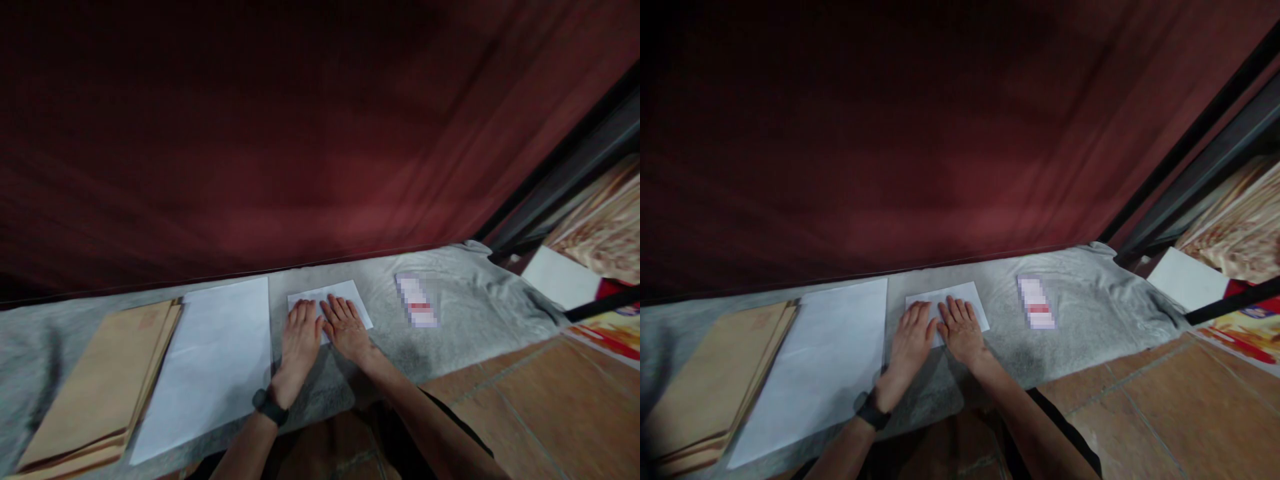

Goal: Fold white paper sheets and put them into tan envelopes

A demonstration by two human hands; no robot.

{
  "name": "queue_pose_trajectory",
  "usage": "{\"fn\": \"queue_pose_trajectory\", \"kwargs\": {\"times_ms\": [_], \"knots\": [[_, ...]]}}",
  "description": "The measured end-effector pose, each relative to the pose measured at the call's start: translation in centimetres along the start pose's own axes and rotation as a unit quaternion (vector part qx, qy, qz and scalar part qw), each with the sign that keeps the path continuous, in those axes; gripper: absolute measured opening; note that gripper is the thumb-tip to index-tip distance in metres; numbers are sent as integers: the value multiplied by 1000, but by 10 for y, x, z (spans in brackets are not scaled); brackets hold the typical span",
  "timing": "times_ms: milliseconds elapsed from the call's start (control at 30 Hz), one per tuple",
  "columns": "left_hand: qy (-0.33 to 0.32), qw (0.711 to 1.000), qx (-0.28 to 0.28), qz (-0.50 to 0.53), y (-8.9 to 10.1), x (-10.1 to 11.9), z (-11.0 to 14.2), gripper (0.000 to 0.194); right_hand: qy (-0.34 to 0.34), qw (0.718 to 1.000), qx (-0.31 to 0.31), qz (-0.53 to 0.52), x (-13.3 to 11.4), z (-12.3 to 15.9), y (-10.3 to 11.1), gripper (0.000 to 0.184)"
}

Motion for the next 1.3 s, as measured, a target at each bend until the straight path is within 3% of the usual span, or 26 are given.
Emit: {"fn": "queue_pose_trajectory", "kwargs": {"times_ms": [100, 267, 500, 933, 1167, 1300], "knots": [[-44, 998, 0, 37, -19, 24, 2, 57, 8, 1000, -23, 16, 0, 1, -3, 56], [-25, 999, -23, 32, -42, 23, 5, 65, 7, 999, -28, 17, 0, 0, -2, 55], [-14, 1000, -6, 6, -38, 15, 7, 66, -15, 1000, 15, 13, 11, 0, 6, 50], [-3, 998, 34, -54, -42, -5, 12, 66, -144, 988, 39, 42, 69, 18, 44, 54], [-24, 997, 51, -60, -42, -6, 11, 68, -263, 959, 43, -94, 91, 23, 55, 38], [-35, 996, 49, -58, -42, -9, 11, 68, -284, 946, 39, -153, 99, 24, 51, 26]]}}
Point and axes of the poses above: each hand's wrist, its own z-axis away from the middle knuckle, its own y-axis out of the back of the hand, x = y × z, the point moved 10 cm from there along -z, towards the middle knuckle, and after that the axes turned 12 degrees about -z, right-handed, at the moved point
